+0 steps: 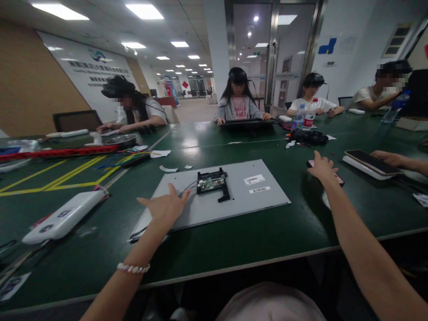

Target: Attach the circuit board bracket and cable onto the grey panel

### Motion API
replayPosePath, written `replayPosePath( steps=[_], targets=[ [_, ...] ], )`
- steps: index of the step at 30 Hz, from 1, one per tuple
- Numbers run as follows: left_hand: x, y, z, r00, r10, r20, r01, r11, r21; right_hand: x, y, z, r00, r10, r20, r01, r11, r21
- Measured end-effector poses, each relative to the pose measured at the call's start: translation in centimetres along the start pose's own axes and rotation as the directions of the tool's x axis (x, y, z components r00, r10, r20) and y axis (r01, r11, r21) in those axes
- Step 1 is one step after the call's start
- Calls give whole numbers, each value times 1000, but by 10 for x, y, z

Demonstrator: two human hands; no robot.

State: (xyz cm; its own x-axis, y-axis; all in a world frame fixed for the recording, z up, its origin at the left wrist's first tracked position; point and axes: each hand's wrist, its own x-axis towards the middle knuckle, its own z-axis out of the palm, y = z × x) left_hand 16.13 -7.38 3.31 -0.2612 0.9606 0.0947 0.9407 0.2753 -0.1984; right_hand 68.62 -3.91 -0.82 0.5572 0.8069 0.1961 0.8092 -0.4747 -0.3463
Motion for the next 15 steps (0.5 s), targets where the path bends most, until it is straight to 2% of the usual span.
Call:
replayPosePath(
  steps=[3,5,7,9,11,13,15],
  targets=[
    [-8,6,-5,1000,24,-15,-23,999,45,-10,-18,-12,990,-124,-69,127,991,48],
    [-15,9,-9,999,39,-23,-37,997,69,-18,-29,-22,967,-229,-110,239,967,85],
    [-20,12,-13,999,50,-15,-48,995,88,-26,-42,-36,925,-341,-165,366,917,160],
    [-24,14,-15,999,46,-7,-45,994,98,-38,-58,-55,871,-405,-278,477,832,282],
    [-23,16,-18,999,52,-2,-52,996,75,-57,-79,-81,836,-410,-364,545,694,470],
    [-19,19,-26,998,67,11,-67,998,5,-82,-93,-108,824,-402,-399,560,477,677],
    [-19,20,-38,996,78,30,-75,992,-103,-108,-83,-126,815,-370,-446,547,235,804]
  ],
)
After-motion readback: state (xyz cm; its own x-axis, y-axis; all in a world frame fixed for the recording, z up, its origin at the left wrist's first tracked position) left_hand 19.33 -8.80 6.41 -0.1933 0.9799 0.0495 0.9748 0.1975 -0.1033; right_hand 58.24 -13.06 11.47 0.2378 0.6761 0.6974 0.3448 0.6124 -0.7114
